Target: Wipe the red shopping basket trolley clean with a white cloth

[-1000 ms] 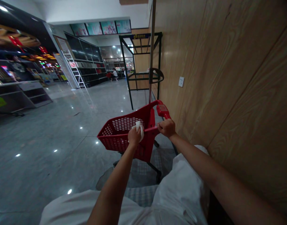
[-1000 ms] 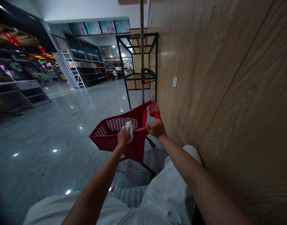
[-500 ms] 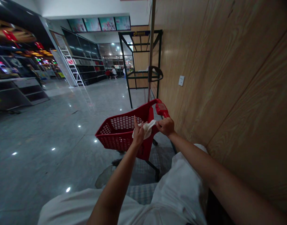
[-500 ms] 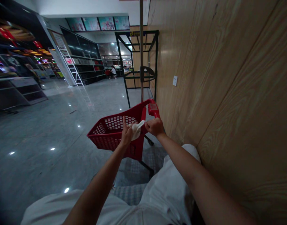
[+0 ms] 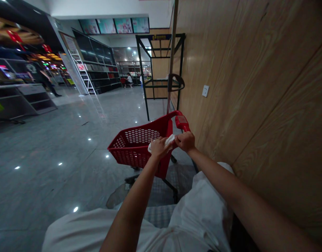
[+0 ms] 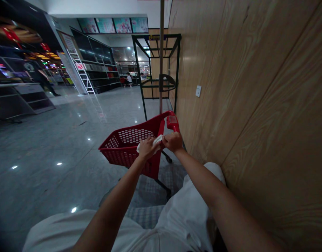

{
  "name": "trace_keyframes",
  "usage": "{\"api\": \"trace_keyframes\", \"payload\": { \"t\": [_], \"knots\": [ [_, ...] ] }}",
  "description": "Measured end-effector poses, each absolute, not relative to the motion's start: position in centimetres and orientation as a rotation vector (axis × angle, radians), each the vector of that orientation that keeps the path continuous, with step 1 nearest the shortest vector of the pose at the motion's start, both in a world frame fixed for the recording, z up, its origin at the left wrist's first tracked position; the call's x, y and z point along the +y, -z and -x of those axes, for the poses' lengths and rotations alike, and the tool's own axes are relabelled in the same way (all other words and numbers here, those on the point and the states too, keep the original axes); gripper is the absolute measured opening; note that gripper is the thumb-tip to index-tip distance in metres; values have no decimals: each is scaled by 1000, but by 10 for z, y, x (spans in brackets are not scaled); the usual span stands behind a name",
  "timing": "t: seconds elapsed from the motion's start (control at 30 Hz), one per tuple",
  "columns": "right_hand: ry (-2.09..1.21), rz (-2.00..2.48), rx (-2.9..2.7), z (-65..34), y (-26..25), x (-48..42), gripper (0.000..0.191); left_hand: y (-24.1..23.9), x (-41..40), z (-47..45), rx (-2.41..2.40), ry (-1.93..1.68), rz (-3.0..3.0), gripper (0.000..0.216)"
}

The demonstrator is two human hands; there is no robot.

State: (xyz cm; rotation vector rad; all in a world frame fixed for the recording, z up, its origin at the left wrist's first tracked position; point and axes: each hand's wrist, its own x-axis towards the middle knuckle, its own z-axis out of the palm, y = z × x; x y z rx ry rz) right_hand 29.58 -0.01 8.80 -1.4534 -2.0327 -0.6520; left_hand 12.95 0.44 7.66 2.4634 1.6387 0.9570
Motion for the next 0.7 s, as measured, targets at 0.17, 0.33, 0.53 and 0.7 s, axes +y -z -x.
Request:
{"api": "trace_keyframes", "payload": {
  "t": [0.17,0.33,0.53,0.7],
  "knots": [
    [704,1379,-1989,-295,-84,0,40,-69,11,-130,1739,-931,-2443,50],
    [807,1249,-1993,-299,-84,2,37,-53,13,-128,1802,-1059,-2545,40],
    [825,1182,-2012,-302,-85,1,36,-27,26,-75,1993,-1042,-2477,35],
    [808,1216,-1947,-291,-85,-5,35,-35,19,-82,1945,-1148,-2364,37]
  ]
}}
